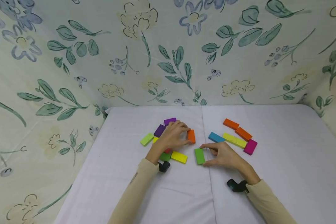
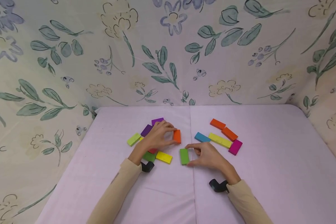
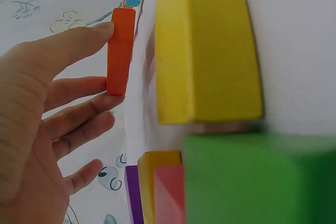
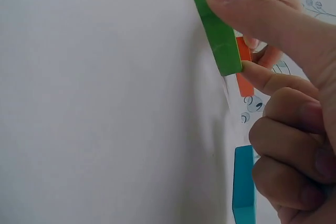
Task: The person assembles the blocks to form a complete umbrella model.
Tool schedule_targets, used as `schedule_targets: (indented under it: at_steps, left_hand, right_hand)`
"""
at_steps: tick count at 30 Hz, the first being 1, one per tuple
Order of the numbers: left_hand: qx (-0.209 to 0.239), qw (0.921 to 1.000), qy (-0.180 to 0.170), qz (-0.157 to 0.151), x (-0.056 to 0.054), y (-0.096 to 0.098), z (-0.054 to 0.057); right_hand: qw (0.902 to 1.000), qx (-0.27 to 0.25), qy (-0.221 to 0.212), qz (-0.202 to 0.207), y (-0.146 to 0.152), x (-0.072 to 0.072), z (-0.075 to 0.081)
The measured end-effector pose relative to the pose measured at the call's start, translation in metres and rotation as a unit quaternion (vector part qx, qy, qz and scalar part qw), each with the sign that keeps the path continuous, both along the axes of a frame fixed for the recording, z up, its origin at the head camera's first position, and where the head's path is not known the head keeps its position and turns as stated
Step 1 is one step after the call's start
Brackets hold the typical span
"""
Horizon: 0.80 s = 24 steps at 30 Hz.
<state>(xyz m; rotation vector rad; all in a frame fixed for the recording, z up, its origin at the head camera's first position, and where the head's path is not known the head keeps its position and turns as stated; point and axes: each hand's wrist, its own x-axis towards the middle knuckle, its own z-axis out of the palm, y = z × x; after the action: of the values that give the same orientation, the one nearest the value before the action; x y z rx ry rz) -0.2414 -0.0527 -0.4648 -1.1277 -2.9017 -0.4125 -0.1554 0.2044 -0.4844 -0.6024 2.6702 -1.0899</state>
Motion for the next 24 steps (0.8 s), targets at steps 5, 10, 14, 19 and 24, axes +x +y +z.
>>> schedule_targets:
  at_steps: [5,10,14,19,24]
  left_hand:
    - [-0.012,0.9999,-0.009,-0.007,-0.011,0.009,-0.003]
    - [-0.001,0.999,-0.044,-0.004,-0.016,0.012,-0.007]
    - [0.017,0.9966,-0.08,-0.002,-0.018,0.01,-0.008]
    - [0.036,0.9932,-0.111,0.0,-0.02,0.008,-0.007]
    - [0.04,0.9932,-0.11,0.006,-0.021,0.009,-0.007]
  right_hand:
    - [0.9999,-0.001,0.01,-0.014,-0.004,0.001,0.001]
    - [0.9995,0.0,0.014,-0.027,-0.007,0.002,0.001]
    - [0.9993,0.0,0.011,-0.035,-0.01,0.003,-0.001]
    - [0.999,0.001,0.007,-0.044,-0.014,0.002,-0.002]
    - [0.9978,0.003,0.006,-0.066,-0.019,-0.001,0.0]
